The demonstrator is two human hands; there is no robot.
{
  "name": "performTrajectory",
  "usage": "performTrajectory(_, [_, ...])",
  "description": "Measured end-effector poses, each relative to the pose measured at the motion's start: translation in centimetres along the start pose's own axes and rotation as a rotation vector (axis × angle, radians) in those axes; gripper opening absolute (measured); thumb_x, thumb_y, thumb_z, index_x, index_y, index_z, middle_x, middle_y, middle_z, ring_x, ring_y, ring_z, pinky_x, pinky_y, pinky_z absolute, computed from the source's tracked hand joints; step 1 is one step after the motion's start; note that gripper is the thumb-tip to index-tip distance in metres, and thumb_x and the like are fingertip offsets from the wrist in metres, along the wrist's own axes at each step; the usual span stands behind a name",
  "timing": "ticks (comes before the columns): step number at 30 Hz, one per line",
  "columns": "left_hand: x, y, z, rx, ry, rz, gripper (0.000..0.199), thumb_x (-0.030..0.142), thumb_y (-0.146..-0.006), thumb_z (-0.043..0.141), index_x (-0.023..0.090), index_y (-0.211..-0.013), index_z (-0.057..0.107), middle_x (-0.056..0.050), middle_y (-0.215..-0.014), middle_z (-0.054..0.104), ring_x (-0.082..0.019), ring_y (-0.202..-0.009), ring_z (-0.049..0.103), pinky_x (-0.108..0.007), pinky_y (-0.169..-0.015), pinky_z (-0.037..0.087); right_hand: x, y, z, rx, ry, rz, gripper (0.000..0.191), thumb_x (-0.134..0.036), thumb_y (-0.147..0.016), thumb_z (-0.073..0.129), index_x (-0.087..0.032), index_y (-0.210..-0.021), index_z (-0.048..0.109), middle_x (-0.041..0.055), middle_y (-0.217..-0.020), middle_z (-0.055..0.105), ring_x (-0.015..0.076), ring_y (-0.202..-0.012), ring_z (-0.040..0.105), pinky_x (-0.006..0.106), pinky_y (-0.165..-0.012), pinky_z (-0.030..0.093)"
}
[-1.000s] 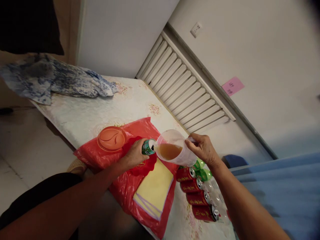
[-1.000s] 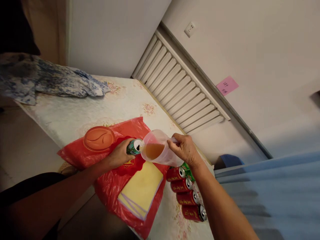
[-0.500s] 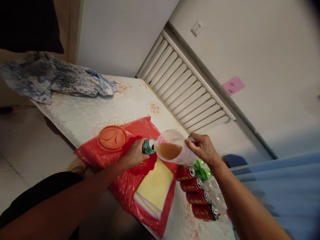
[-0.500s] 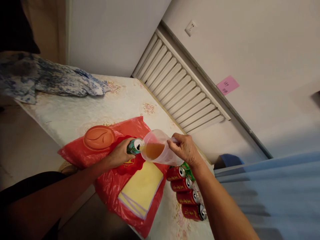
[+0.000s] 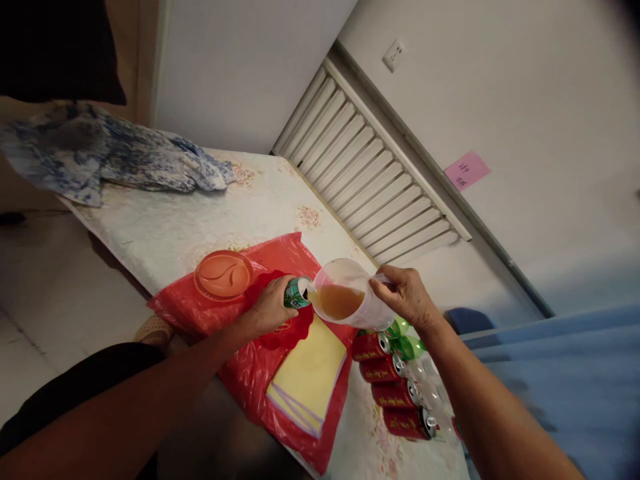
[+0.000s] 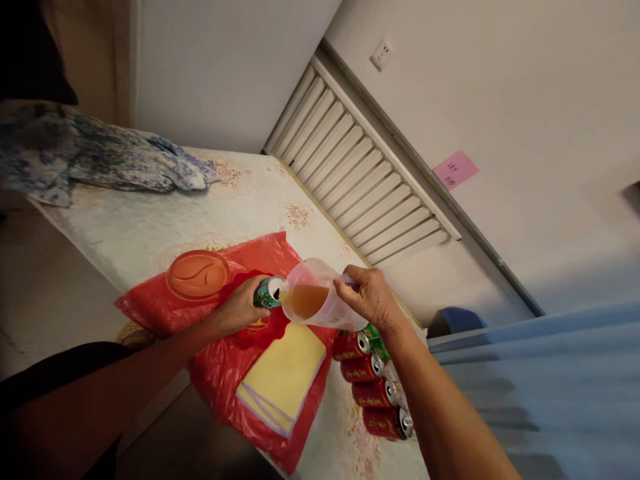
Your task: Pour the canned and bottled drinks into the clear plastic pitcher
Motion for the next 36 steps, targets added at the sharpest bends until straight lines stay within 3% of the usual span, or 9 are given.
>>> performTrajectory(16, [-0.25,-0.06,0.04,0.006,-0.009,0.007,0.063,0.007,-0.059,0.068,0.022,-0.119,0.056,-0.005,-0.122,0.065,-0.025,-0.116,0.061,-0.039,-0.102,0.049,-0.34,-0.08,-0.13,0.005,0.024,-0.037,0.036,-0.042,-0.087,0.055,-0.02,-0.06,0.046,-0.0062,-0.051,0.032,0.008,-0.048,0.033,0.022,-0.047,0.026])
performTrajectory(36, [-0.29,-0.1,0.1,0.001,-0.011,0.017,0.063,0.008,-0.058,0.067,0.024,-0.117,0.056,-0.004,-0.12,0.065,-0.024,-0.113,0.061,-0.04,-0.1,0.05,-0.53,-0.15,-0.2,-0.006,0.021,-0.028,0.035,-0.042,-0.087,0.055,-0.019,-0.061,0.05,-0.0059,-0.051,0.034,0.0083,-0.049,0.034,0.022,-0.048,0.027])
Point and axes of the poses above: each hand's wrist, its own y-axis away from the middle knuckle, its own z-axis out of the palm, x = y × z, the point moved 8 cm from there along -y, towards the middle knuckle
